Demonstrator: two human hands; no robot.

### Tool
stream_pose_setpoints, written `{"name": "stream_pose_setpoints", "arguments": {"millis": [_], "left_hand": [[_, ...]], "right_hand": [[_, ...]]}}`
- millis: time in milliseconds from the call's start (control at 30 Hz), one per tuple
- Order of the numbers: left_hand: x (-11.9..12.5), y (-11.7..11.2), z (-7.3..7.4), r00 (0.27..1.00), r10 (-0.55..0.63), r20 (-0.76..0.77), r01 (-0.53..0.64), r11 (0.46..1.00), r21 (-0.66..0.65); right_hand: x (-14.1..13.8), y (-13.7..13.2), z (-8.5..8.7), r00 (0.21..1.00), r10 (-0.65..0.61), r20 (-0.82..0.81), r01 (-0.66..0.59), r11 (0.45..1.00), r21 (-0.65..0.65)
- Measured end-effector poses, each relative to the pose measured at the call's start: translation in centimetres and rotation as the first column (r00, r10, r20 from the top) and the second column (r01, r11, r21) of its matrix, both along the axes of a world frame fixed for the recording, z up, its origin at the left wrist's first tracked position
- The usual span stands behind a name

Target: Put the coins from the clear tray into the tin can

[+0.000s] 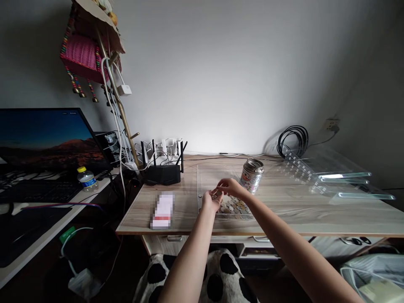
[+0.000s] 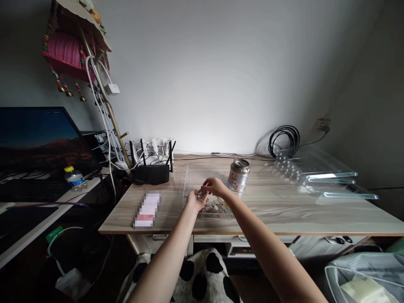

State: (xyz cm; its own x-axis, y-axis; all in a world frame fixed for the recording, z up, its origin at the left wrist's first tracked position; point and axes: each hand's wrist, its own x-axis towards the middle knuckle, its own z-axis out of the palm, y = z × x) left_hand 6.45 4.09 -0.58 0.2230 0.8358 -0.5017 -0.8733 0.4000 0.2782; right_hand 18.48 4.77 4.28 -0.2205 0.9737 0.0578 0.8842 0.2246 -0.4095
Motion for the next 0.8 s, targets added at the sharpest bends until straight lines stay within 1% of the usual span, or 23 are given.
{"name": "stream_pose_setpoints", "arguments": {"millis": [67,133,233,333,467,633,700,800], "left_hand": [[-0.1,0.0,0.1,1.000,0.023,0.003,-0.023,1.000,0.006],[-0.4,0.0,0.1,0.996,0.087,-0.012,-0.087,0.996,0.010],[-0.7,-0.1,0.1,0.982,0.177,-0.060,-0.176,0.984,0.018],[-0.9,-0.1,-0.1,0.970,0.214,-0.115,-0.211,0.977,0.042],[-0.9,-0.2,-0.1,0.958,0.214,-0.191,-0.202,0.976,0.079],[-0.7,-0.4,-0.2,0.928,0.181,-0.325,-0.148,0.981,0.124],[-0.6,-0.4,-0.1,0.901,0.170,-0.400,-0.119,0.982,0.148],[-0.7,-0.4,0.3,0.838,0.149,-0.525,-0.053,0.980,0.194]], "right_hand": [[-0.1,0.1,-0.3,0.999,-0.044,0.018,0.043,0.999,0.032],[-0.3,0.0,-1.2,0.996,-0.068,0.056,0.066,0.997,0.029],[-0.7,-0.5,-2.9,0.993,-0.042,0.107,0.044,0.999,-0.010],[-1.2,-0.8,-3.8,0.990,-0.008,0.142,0.012,0.999,-0.031],[-1.2,-0.8,-3.9,0.986,0.038,0.160,-0.031,0.999,-0.043],[-1.1,-0.8,-3.7,0.989,0.060,0.134,-0.057,0.998,-0.021],[-1.4,-0.7,-3.7,0.990,0.069,0.125,-0.068,0.998,-0.018],[-1.8,-0.3,-3.6,0.987,0.088,0.132,-0.084,0.996,-0.035]]}}
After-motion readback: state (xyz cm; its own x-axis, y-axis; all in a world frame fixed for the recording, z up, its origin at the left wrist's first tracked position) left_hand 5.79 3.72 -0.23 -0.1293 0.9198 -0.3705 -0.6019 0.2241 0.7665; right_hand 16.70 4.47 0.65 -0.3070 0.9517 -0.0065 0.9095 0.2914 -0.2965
